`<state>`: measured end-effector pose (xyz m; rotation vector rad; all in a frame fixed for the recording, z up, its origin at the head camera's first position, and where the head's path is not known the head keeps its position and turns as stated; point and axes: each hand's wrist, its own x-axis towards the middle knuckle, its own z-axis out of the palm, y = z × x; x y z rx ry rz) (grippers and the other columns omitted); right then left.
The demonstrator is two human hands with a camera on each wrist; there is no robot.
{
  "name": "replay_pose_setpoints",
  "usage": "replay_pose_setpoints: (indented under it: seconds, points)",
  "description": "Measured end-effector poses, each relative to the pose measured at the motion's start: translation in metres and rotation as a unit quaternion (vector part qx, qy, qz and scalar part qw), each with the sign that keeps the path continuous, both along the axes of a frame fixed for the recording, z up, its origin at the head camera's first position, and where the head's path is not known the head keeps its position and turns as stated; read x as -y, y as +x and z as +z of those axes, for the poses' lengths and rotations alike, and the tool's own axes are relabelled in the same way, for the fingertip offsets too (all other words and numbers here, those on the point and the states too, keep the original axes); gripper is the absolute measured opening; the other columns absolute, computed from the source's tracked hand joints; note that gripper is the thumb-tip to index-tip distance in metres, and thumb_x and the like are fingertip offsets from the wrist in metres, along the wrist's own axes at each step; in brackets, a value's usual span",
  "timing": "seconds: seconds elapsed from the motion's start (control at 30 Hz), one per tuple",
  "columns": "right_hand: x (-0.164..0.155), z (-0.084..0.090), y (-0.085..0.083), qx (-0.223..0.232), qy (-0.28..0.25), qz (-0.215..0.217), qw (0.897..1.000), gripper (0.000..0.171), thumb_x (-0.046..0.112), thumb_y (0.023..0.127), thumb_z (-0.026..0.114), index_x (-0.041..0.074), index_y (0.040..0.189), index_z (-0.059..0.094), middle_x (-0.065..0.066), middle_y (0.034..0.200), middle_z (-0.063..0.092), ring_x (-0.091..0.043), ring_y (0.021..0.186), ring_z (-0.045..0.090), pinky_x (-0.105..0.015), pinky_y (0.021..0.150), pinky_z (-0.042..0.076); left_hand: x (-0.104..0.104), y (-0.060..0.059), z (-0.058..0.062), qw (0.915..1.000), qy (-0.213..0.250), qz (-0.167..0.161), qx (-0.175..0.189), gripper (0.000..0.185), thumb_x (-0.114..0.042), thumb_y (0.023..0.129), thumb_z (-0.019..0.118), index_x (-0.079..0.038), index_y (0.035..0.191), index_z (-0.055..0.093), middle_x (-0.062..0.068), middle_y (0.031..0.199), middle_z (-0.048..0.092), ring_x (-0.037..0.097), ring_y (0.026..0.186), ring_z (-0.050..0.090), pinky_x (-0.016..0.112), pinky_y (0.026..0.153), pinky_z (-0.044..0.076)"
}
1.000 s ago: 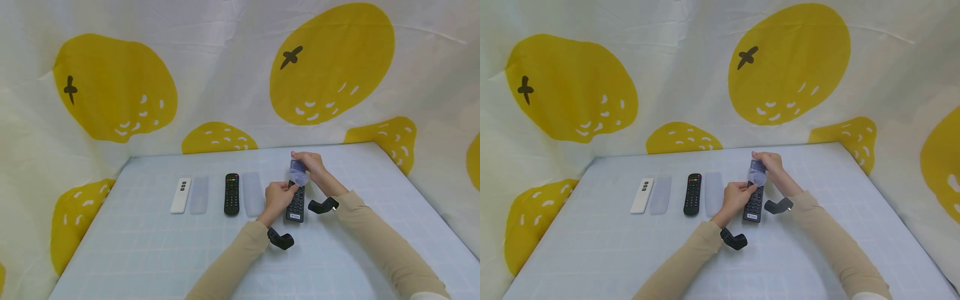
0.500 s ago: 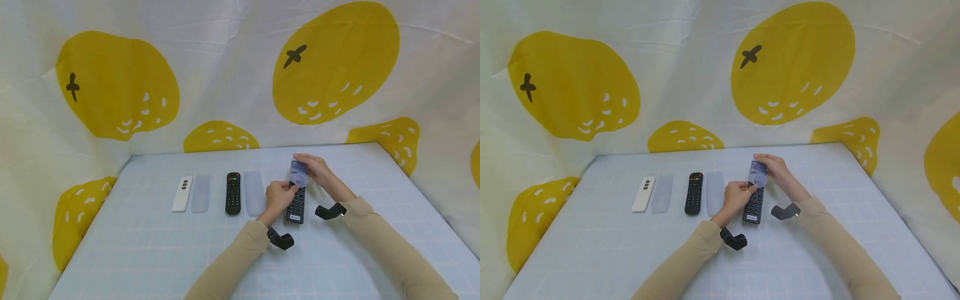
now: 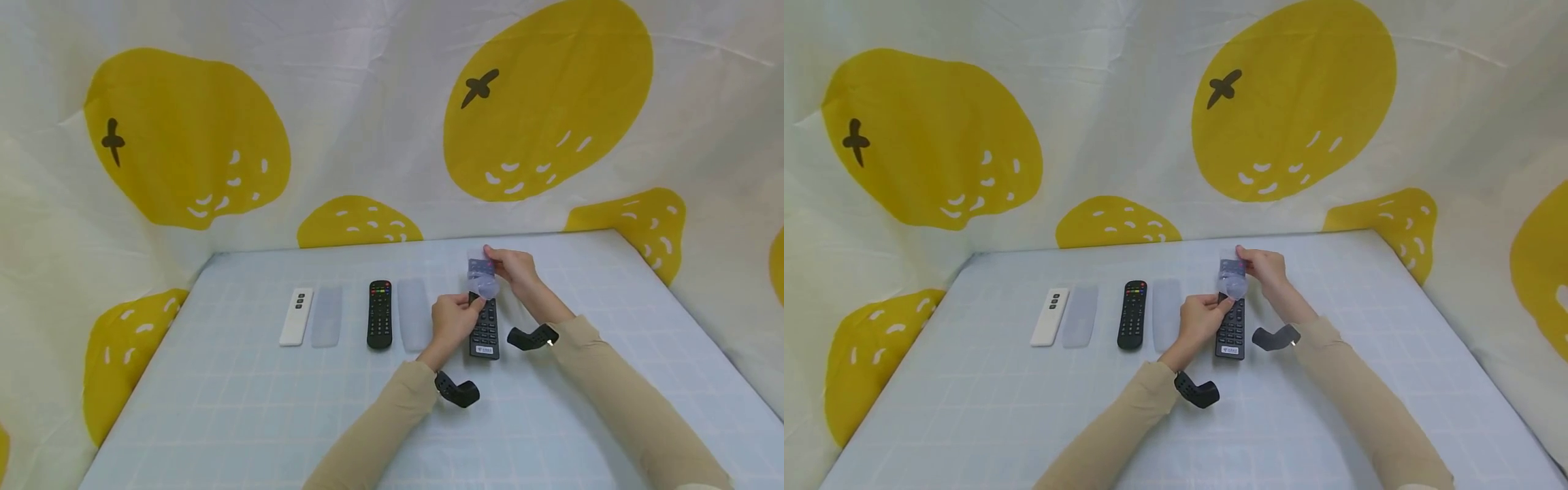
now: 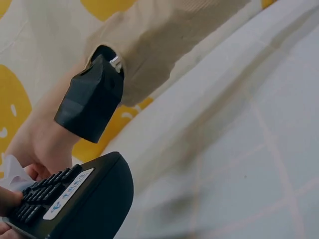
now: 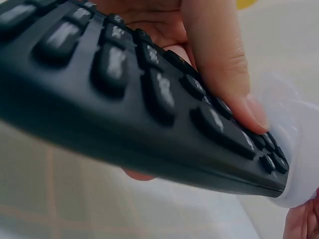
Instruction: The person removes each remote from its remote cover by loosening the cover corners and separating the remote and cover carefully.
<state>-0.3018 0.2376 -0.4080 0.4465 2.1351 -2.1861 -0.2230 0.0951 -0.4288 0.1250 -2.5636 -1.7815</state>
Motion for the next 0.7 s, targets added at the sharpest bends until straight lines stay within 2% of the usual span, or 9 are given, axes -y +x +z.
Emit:
replay_pose_setpoints:
  seconds: [0.13,0.3,0.4,0.5,0.7]
  points:
    - [0.001,0.004,-0.003,0.006,-0.010,0.042,0.999,0.015,0.025,0.091,0.066,0.025,0.076,0.067,0.016,0.074,0.065,0.000,0.073,0.057,-0.012,0.068,0.050,0.002,0.001,0.003,1.0000,0.003,0.005,-0.006,0.036,-0.022,0.082,0.074,0.003,0.108,0.070,0.018,0.103,0.071,0.021,0.094,0.071,0.030,0.078,0.058]
    - [0.003,0.005,-0.005,0.015,-0.058,0.126,0.990,0.009,0.024,0.094,0.060,0.015,0.095,0.063,0.011,0.085,0.061,-0.004,0.082,0.054,-0.016,0.075,0.047,0.003,0.000,0.002,0.9999,-0.007,0.002,-0.008,0.034,-0.021,0.082,0.075,0.002,0.107,0.071,0.016,0.102,0.073,0.020,0.092,0.072,0.029,0.077,0.058]
    - [0.007,0.003,-0.007,0.035,-0.052,0.156,0.986,0.013,0.025,0.095,0.060,0.014,0.102,0.059,0.011,0.091,0.060,-0.006,0.088,0.051,-0.019,0.079,0.043,0.003,-0.001,-0.001,0.9999,-0.010,-0.003,-0.002,0.033,-0.021,0.082,0.075,0.001,0.107,0.072,0.014,0.101,0.073,0.019,0.092,0.072,0.029,0.077,0.058]
    - [0.011,0.001,-0.009,0.039,-0.013,0.145,0.989,0.016,0.025,0.093,0.062,0.014,0.104,0.058,0.011,0.092,0.059,-0.008,0.088,0.050,-0.020,0.078,0.042,0.003,-0.001,-0.003,1.0000,-0.007,-0.003,0.002,0.033,-0.021,0.082,0.075,0.001,0.107,0.072,0.014,0.102,0.073,0.020,0.092,0.072,0.030,0.077,0.058]
    - [0.020,-0.004,-0.012,0.049,0.014,0.051,0.997,0.021,0.022,0.086,0.071,0.011,0.098,0.058,0.010,0.083,0.055,-0.007,0.082,0.049,-0.018,0.071,0.043,0.005,0.000,-0.006,0.9998,-0.008,0.006,0.017,0.035,-0.025,0.082,0.076,0.000,0.106,0.073,0.014,0.100,0.073,0.018,0.090,0.072,0.028,0.075,0.058]
